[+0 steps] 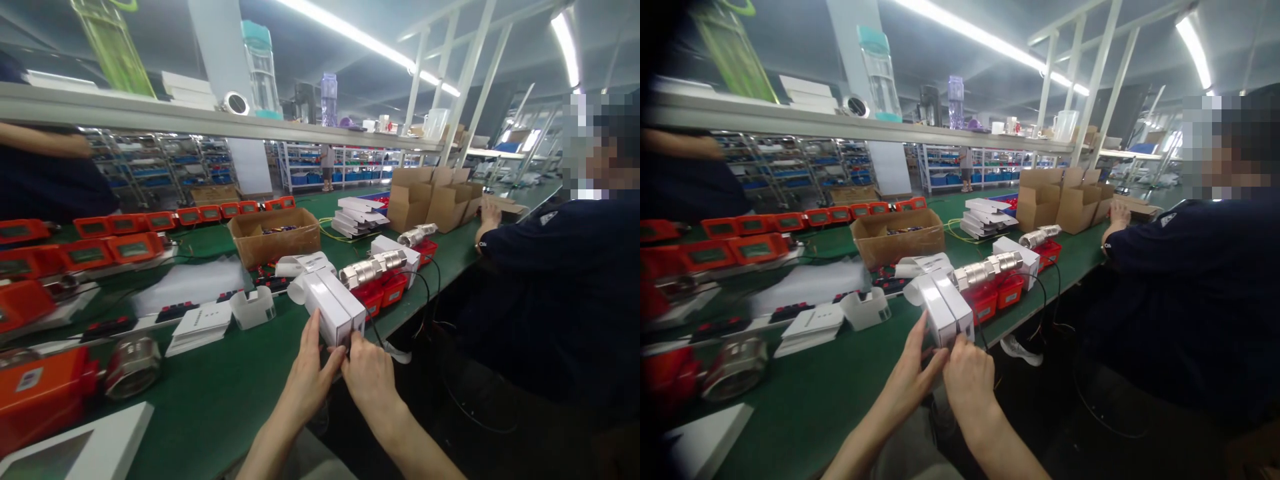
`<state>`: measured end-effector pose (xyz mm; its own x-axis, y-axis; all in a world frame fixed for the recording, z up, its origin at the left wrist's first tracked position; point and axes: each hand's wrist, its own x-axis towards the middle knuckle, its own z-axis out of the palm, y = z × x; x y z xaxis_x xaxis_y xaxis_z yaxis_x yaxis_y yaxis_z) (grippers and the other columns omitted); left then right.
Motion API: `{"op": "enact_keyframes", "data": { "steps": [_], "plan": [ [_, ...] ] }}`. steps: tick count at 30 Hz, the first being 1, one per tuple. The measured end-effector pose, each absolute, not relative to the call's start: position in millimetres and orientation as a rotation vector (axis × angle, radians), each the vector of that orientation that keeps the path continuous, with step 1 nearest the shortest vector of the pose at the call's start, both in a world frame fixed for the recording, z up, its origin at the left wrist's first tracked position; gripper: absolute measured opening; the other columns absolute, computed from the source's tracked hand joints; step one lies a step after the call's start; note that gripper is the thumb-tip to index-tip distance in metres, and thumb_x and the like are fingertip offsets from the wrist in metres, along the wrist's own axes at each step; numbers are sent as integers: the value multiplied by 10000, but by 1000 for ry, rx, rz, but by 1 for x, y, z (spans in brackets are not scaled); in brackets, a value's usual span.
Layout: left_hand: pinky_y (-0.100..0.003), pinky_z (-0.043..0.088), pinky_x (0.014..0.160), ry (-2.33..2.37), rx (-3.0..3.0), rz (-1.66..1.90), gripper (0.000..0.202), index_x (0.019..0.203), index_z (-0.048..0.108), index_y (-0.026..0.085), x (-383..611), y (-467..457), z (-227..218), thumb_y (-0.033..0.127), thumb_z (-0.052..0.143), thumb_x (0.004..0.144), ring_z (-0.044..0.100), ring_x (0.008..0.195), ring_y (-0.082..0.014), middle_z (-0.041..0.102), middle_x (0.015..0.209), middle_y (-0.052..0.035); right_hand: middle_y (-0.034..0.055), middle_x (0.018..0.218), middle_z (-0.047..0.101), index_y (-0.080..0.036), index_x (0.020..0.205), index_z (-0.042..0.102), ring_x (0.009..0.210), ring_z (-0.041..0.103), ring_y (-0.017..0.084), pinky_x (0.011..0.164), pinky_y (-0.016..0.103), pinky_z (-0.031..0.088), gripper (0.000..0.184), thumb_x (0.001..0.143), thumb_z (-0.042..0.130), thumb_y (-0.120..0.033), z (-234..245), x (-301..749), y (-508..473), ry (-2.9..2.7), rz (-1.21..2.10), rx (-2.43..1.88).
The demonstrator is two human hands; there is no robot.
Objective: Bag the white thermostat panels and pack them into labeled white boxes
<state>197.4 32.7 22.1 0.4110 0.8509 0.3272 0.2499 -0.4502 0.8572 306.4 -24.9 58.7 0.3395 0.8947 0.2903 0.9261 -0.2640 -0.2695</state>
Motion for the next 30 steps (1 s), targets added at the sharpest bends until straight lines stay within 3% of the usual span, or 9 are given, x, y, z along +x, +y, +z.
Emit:
{"op": "enact_keyframes", "data": {
  "steps": [5, 10, 14, 17, 23, 30],
  "plan": [
    [-450, 420, 1040, 941, 1834, 986, 710, 1474, 92, 264, 203, 38, 21, 399, 490, 902, 345, 1350, -288, 193, 1528, -132, 146, 717, 706, -135, 843, 618, 644, 698, 307, 526, 336, 487, 112, 889, 539, -199, 55, 311, -20, -1657, -100, -2214],
    [-420, 398, 1068, 971, 1861, 969, 674, 1468, 98, 263, 193, 34, 16, 401, 459, 915, 393, 1322, -249, 194, 1524, -121, 119, 739, 700, -145, 846, 622, 674, 690, 280, 560, 319, 473, 118, 893, 545, -221, 45, 310, -28, -1704, -104, -2140],
    [-457, 357, 1093, 1109, 2050, 950, 658, 1463, 97, 280, 161, 29, 12, 410, 439, 916, 313, 1371, -258, 211, 1519, -106, 62, 776, 682, -178, 779, 616, 799, 658, 223, 708, 290, 458, 155, 903, 544, -238, 34, 304, -39, -1828, -102, -2013],
    [-509, 281, 1124, 1244, 2230, 919, 669, 1464, 111, 265, 129, 25, 9, 422, 447, 907, 261, 1394, -271, 245, 1512, -116, 57, 771, 685, -175, 783, 631, 791, 654, 204, 699, 265, 440, 212, 927, 519, -285, 27, 303, -42, -1859, -33, -2005],
    [-493, 303, 1115, 1267, 2579, 698, 682, 1408, 317, 206, 99, 14, 5, 483, 554, 832, 330, 1360, -287, 375, 1456, -137, 115, 720, 712, -156, 736, 694, 689, 681, 209, 602, 249, 430, 464, 961, 410, -446, 20, 308, -39, -1782, 212, -2111],
    [-519, 327, 1099, 1229, 2703, 677, 644, 1332, 465, 223, 103, 18, -2, 325, 653, 725, 393, 1324, -314, 454, 1421, -109, 23, 592, 705, -192, 632, 714, 576, 668, 124, 556, 175, 438, 515, 956, 413, -455, 21, 307, -33, -1697, 429, -2032]
  ]
}}
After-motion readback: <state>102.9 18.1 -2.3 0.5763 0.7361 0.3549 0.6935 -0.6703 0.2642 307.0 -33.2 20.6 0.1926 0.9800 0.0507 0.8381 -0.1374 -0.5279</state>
